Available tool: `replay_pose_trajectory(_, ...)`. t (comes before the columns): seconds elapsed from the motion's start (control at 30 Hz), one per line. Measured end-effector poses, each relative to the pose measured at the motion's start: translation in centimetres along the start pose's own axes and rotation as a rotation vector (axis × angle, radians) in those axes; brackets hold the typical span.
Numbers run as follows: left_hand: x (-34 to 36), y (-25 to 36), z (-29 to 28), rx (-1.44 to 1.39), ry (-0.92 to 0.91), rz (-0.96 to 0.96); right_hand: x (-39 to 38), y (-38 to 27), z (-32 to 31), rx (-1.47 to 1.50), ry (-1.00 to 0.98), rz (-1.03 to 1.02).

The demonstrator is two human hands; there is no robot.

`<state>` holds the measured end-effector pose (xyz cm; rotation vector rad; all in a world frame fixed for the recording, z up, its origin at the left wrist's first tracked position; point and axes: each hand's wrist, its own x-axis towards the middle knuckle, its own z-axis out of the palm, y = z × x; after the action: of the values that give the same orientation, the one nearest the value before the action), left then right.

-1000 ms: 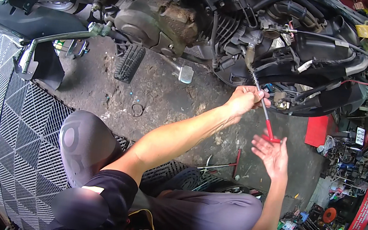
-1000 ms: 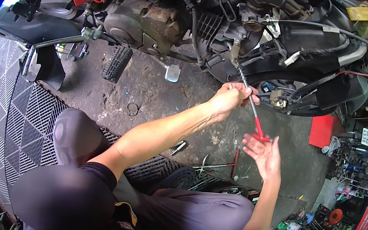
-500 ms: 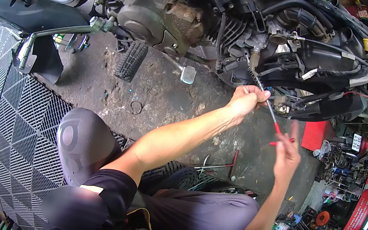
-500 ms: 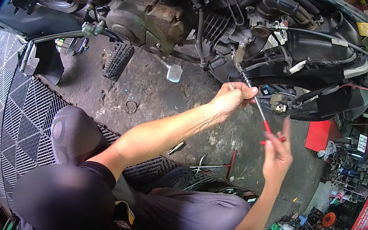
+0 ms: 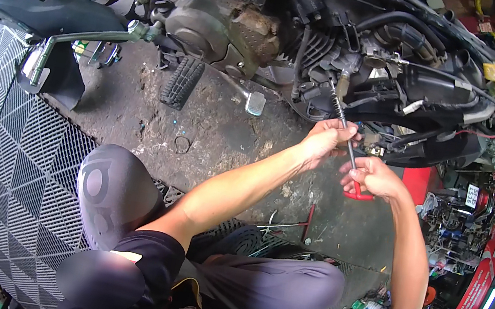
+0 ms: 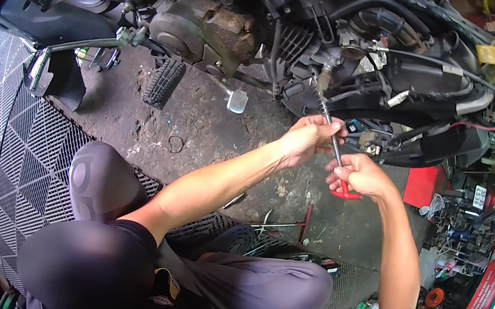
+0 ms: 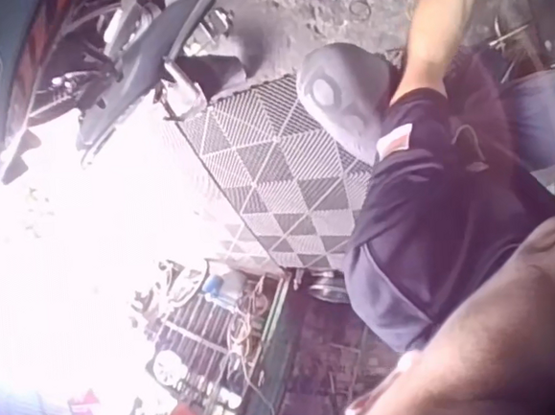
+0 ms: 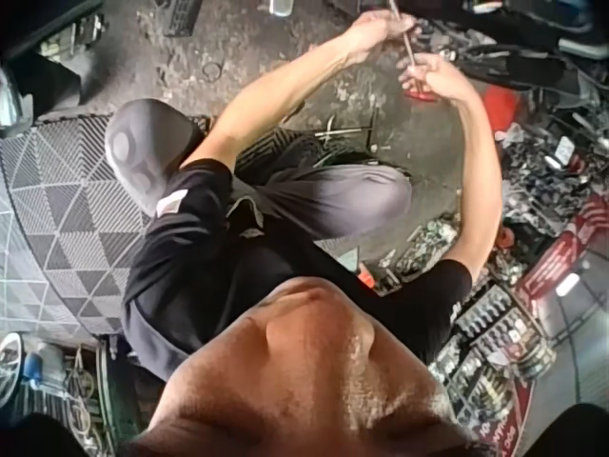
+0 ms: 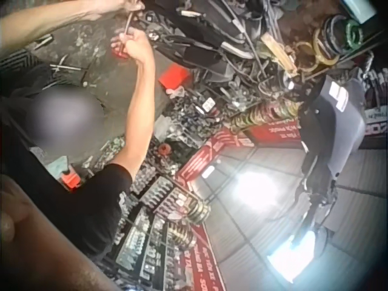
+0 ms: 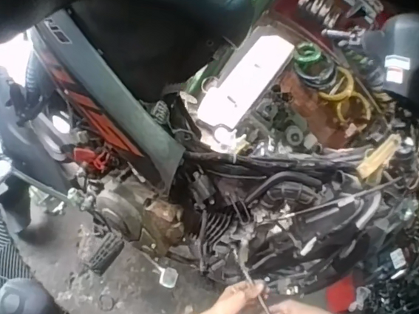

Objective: Inspecting and replacing a spark plug on a motorcycle engine.

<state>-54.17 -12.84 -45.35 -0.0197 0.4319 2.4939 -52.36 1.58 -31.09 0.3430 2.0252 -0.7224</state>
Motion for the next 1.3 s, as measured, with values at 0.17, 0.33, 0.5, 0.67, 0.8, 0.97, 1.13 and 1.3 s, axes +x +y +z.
replay_pose_trajectory(0.17, 0.9, 0.8, -0.7, -0.024, 0.154, -0.036, 0.2, -1.9, 0.3, -0.245, 0.032, 0.061)
replay_pose_trajectory(0.33, 1.3, 0.5, -1.1, -0.072, 0.115, 0.071, -0.5, -3.0, 1.0, -0.026, -0.065, -0.085)
replay_pose_trajectory(0.5, 0.3, 1.0, -0.4, -0.258, 0.023, 0.061, -0.4, -3.6, -0.3, -0.058, -0.108, 0.078)
replay_pose_trajectory(0.67, 0.8, 0.6, -0.1, -0.093, 0.099, -0.025, 0.0, -1.8, -1.5, -0.107, -0.054, 0.066)
replay_pose_trajectory(0.8, 1.1, 0.3, -0.3, -0.173, 0.039, 0.025, 0.0, -1.3, -1.5, -0.286, -0.046, -0.004)
replay_pose_trajectory(0.97, 0.5, 1.2, -0.1, -0.276, -0.1, 0.0, -0.8, -3.0, 0.7, 0.091, -0.176, 0.012)
replay_pose_trajectory(1.13, 0.8, 0.4, 0.2, -0.137, 0.105, -0.006, 0.1, -2.9, -1.1, -0.137, -0.189, 0.107)
replay_pose_trajectory(1.3, 0.8, -0.1, 0.1, -0.101, 0.15, 0.052, 0.3, -1.8, -1.2, -0.364, -0.124, 0.053)
